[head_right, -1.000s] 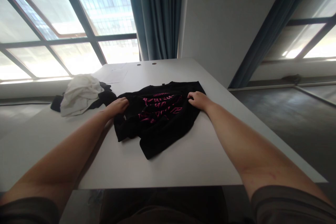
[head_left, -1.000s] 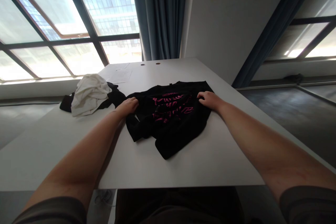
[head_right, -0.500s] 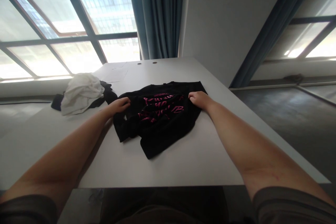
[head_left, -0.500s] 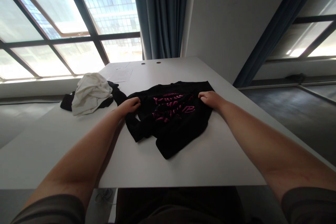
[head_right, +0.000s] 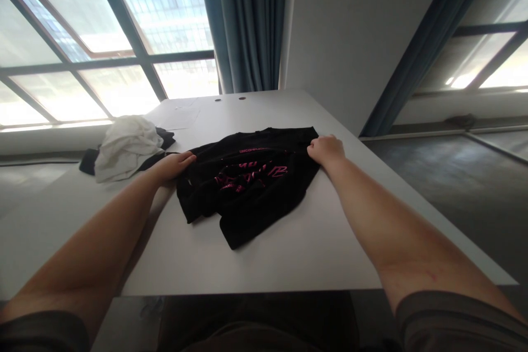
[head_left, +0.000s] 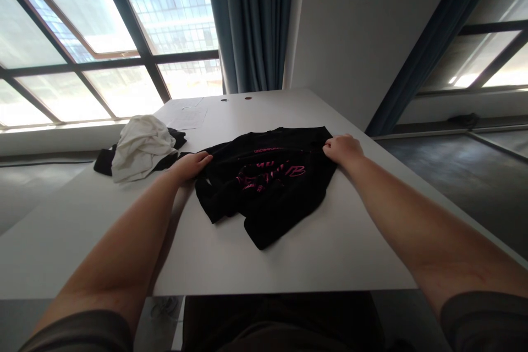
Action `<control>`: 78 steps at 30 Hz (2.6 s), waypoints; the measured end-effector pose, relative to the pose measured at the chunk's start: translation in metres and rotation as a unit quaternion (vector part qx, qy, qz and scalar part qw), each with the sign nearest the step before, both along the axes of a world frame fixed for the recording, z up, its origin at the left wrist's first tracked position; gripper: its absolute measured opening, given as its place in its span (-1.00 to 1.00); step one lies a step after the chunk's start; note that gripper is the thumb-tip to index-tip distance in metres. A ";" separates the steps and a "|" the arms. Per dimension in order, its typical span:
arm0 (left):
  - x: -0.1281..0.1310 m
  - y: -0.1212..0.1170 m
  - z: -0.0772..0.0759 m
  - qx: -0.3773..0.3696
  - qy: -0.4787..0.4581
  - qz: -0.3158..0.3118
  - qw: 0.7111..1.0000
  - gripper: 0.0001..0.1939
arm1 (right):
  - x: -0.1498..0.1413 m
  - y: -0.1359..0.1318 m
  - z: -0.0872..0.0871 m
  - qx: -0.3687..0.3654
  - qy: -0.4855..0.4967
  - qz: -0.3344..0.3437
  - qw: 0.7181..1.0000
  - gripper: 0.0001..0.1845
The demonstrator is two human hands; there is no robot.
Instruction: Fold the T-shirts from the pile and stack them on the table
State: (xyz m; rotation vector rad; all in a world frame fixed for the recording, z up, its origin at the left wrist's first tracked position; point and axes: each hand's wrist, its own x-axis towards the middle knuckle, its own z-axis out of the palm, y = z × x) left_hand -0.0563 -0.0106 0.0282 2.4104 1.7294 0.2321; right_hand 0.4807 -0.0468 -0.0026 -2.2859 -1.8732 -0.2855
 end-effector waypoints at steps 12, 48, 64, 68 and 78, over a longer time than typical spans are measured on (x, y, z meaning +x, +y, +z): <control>-0.002 0.018 -0.034 0.050 -0.031 -0.053 0.997 -0.44 | 0.002 0.001 -0.008 0.022 0.068 -0.045 0.996 -0.52; -0.030 0.020 -0.024 0.118 0.023 0.245 0.962 -0.50 | 0.013 0.002 0.000 0.113 -0.028 -0.095 0.989 -0.16; -0.038 0.015 -0.018 0.207 -0.043 0.263 0.941 -0.53 | 0.073 -0.004 -0.002 0.127 0.222 -0.248 0.934 -0.71; -0.014 0.004 -0.013 0.234 -0.013 0.125 0.964 -0.55 | 0.093 -0.013 0.003 0.151 0.229 -0.327 0.904 -0.62; 0.030 0.016 -0.014 0.024 0.016 -0.109 0.994 -0.34 | 0.028 0.029 -0.012 0.058 0.040 0.171 0.983 -0.64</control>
